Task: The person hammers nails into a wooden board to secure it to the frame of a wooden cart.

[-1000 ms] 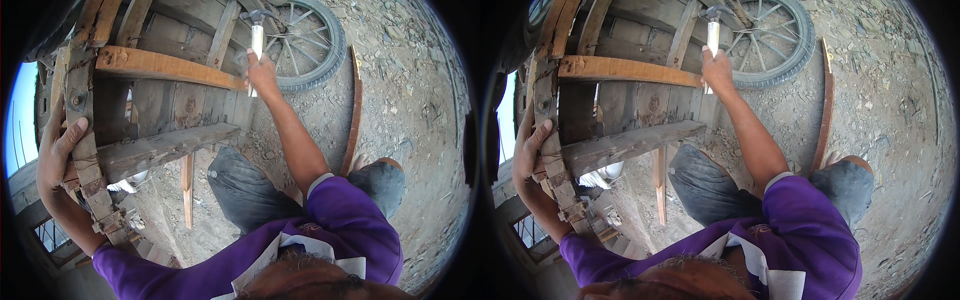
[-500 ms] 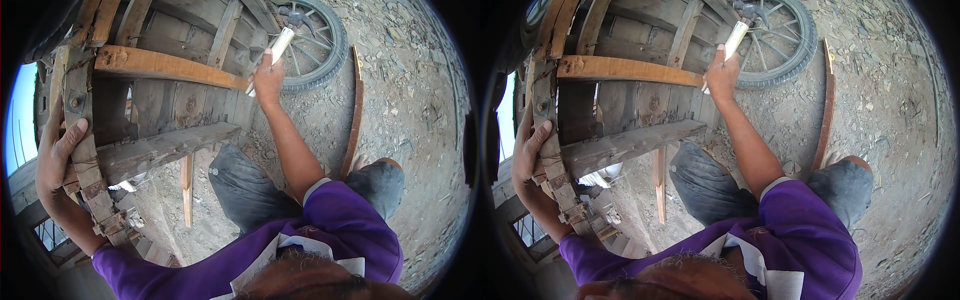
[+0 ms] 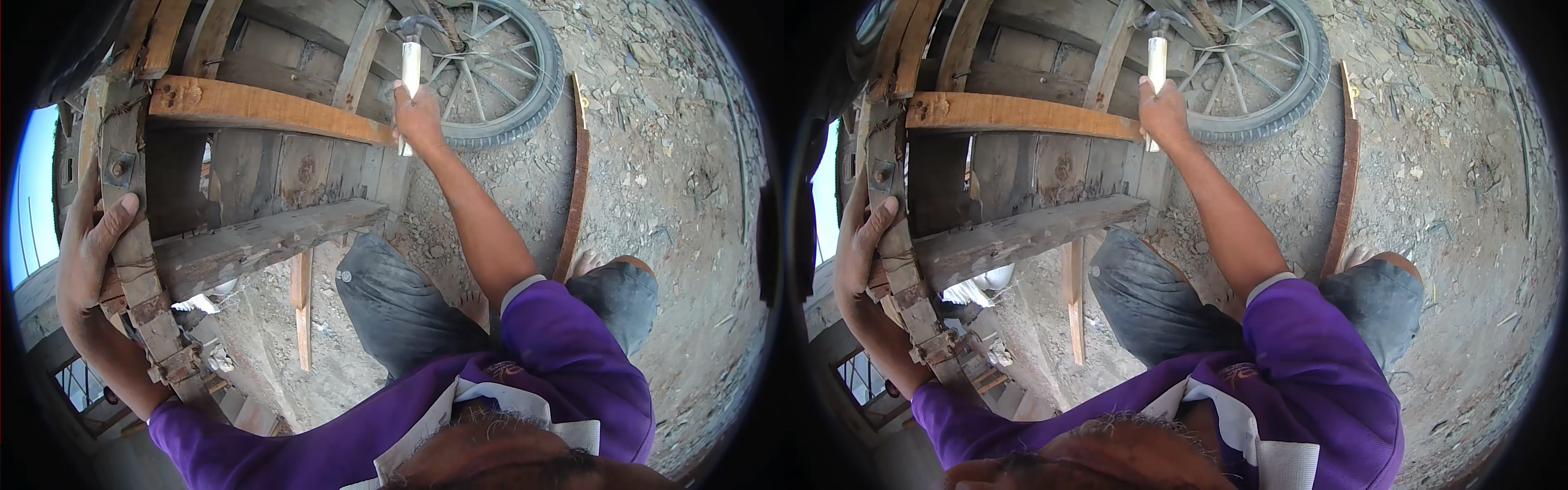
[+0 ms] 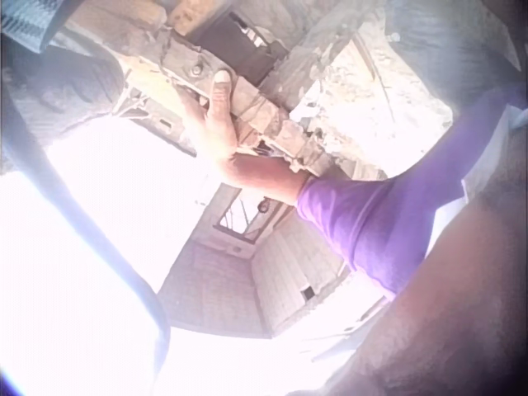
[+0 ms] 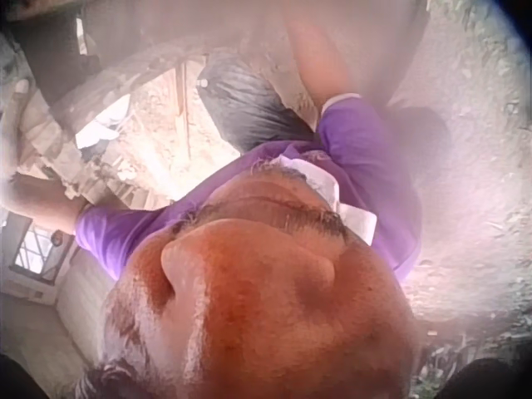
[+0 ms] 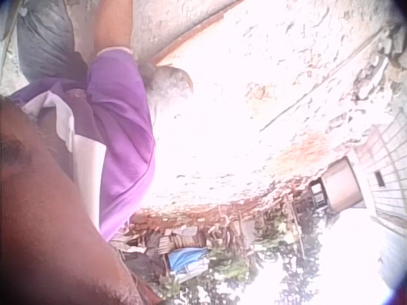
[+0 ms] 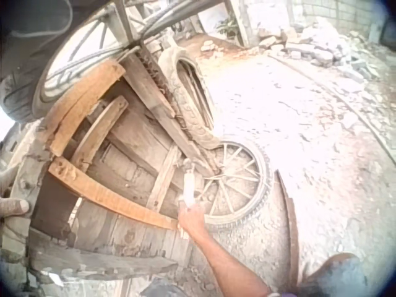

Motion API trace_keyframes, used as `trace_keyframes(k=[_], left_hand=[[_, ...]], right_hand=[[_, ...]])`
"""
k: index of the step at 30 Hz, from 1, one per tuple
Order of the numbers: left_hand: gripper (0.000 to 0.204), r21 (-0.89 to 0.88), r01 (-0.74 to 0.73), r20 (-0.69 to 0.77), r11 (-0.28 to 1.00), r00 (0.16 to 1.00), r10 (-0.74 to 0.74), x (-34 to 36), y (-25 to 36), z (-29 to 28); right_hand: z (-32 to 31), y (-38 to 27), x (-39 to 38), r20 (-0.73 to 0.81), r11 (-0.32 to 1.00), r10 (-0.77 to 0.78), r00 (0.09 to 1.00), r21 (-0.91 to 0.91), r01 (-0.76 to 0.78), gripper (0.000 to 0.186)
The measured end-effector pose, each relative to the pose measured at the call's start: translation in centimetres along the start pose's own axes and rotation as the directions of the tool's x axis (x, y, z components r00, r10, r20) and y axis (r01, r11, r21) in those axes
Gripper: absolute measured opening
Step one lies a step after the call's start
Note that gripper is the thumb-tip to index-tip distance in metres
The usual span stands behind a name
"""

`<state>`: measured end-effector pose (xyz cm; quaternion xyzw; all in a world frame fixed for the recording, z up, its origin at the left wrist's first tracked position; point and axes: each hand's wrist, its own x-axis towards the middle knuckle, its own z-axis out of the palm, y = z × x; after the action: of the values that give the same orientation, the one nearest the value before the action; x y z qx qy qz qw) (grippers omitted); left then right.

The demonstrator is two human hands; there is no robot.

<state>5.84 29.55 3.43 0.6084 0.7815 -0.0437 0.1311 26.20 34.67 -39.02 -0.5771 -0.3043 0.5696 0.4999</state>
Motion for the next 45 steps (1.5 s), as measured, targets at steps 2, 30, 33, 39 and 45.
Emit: trace_keyframes(k=[2,30,33,39,45], left_hand=[[0.097,0.047,-0.049,-0.074,0.998,0.996,0.052,-0.3,-0.6,-0.4],[0.094,-0.097,-0.054,0.014,0.994,0.998,0.056,-0.1,0.7,0.3],[0.094,-0.117,-0.056,-0.008,0.992,0.998,0.056,-0.5,-0.1,0.2],[0.096,-0.102,-0.066,-0.049,0.993,0.997,0.061,-0.4,0.7,0.4],[0.097,-0.056,-0.094,-0.068,0.994,0.994,0.09,-0.9,0.3,0.3]], right_hand=[[0.4,-1.4,-0.1,-0.018,0.968,0.09,0.996,0.235,-0.083,0.035],[0.9,-0.2,-0.1,0.054,0.954,0.167,0.984,0.244,-0.176,0.037],[-1.3,-2.7,-0.7,-0.082,0.93,0.11,0.991,0.36,-0.073,0.036],[-1.2,-1.3,-0.7,-0.482,0.742,0.086,0.872,0.615,0.267,0.042],[-0.1,-3.1,-2.2,-0.22,0.896,0.078,0.972,0.443,0.028,0.038]])
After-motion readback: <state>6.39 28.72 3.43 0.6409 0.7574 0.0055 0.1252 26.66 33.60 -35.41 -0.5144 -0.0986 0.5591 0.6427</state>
